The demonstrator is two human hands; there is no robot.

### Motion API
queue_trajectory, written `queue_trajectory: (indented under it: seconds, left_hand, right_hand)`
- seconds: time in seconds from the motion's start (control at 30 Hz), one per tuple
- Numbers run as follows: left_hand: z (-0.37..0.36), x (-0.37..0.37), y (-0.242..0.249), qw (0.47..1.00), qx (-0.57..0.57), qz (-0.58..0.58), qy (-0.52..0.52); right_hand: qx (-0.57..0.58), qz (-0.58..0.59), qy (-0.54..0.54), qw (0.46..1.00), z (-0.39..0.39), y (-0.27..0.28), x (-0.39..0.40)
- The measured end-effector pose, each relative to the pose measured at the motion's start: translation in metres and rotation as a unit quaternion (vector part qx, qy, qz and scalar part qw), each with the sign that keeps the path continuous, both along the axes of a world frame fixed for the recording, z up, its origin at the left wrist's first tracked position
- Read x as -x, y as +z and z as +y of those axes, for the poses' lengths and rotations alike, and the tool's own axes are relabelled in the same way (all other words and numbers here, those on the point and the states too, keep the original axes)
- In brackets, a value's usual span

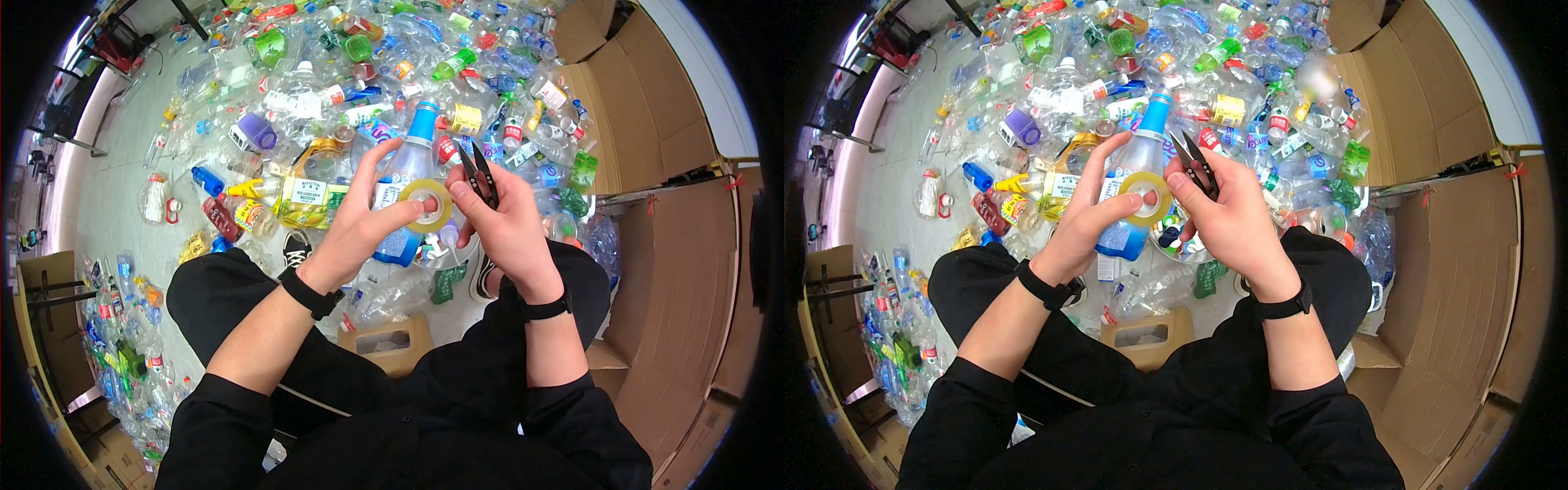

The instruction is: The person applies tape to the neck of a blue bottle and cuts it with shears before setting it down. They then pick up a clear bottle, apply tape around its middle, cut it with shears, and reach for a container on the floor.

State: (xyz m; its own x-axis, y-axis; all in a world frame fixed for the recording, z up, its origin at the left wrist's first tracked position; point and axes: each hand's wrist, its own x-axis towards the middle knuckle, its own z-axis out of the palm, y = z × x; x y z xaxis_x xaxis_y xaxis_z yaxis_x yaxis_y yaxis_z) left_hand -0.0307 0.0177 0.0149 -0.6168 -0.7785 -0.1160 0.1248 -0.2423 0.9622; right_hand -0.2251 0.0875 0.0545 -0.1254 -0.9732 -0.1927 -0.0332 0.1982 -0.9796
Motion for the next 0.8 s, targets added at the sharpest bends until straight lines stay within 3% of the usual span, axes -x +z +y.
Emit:
queue_trajectory:
  seconds: [0.2,0.4,0.47,0.73,0.8]
  left_hand:
    - [-0.002,0.001,-0.004,0.999,-0.041,0.037,0.002]
    - [-0.004,0.0,-0.008,0.995,-0.081,0.061,0.019]
    - [-0.003,0.001,-0.005,0.994,-0.078,0.067,0.029]
    - [-0.001,0.007,-0.003,0.99,-0.089,0.1,0.055]
    - [-0.002,0.008,-0.006,0.988,-0.09,0.097,0.077]
  right_hand:
    - [0.02,-0.009,-0.028,0.999,0.0,-0.001,-0.007]
    - [0.015,-0.09,-0.044,0.995,0.001,0.003,-0.008]
    - [-0.01,-0.171,-0.046,0.984,0.001,0.005,-0.01]
    - [0.026,-0.116,-0.091,0.989,-0.003,0.002,-0.026]
    - [0.051,-0.088,-0.148,0.984,-0.004,0.004,-0.026]
